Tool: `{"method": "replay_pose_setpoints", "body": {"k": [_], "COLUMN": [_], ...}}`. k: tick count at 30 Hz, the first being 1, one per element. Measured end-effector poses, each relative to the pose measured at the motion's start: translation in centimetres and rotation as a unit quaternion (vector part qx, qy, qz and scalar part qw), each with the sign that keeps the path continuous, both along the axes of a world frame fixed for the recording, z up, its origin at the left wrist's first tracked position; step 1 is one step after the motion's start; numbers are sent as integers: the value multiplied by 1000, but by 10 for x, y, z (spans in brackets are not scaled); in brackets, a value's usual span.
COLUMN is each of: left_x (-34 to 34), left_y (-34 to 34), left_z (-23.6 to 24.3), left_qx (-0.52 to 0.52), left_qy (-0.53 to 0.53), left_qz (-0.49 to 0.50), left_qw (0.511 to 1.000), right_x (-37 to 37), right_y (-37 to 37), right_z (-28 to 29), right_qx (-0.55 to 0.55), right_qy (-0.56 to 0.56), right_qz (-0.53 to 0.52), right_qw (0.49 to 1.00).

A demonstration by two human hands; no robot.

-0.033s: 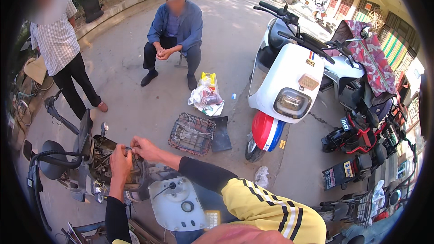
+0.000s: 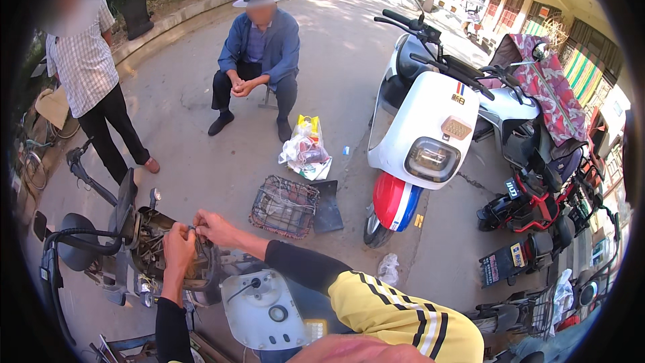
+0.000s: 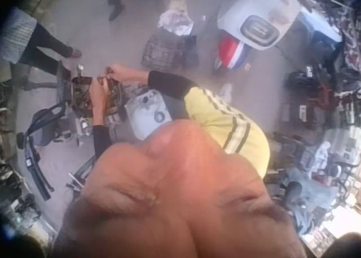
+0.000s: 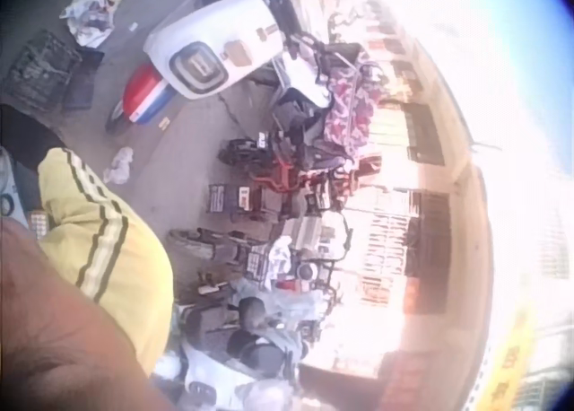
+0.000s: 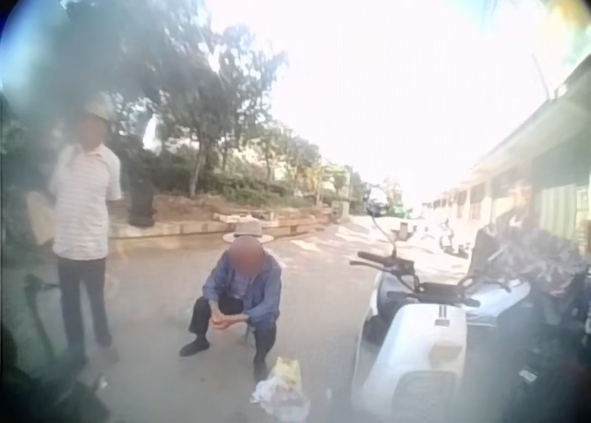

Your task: The person repairs a scooter by hand, manipulating wires and components within the central console. They then place a white plastic cover over the console area.

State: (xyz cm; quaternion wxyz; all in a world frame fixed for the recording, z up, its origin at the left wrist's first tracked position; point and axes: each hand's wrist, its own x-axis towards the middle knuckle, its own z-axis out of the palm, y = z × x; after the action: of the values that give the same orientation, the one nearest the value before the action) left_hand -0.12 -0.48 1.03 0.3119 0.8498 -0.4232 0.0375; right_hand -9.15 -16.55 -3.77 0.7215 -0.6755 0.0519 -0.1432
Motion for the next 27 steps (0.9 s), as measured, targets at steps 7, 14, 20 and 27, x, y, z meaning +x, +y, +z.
{"method": "replay_pose_setpoints", "body": {"k": [7, 14, 20, 27], "left_x": [18, 3, -8, -8], "left_y": [5, -5, 6, 7], "left_z": [-22, -13, -4, -3], "left_qx": [-94, -132, -140, -161], "left_qy": [416, 426, 401, 404], "left_qz": [-19, -23, -22, -55], "left_qw": [904, 895, 905, 899], "right_x": [-6, -10, -8, -9], "right_y": [-6, -11, -5, -11], "right_z": [5, 6, 9, 9], "right_qx": [-41, -22, -2, 8], "right_qy": [17, 44, 41, 35], "right_qz": [22, 14, 31, 41], "right_qw": [999, 999, 999, 999]}}
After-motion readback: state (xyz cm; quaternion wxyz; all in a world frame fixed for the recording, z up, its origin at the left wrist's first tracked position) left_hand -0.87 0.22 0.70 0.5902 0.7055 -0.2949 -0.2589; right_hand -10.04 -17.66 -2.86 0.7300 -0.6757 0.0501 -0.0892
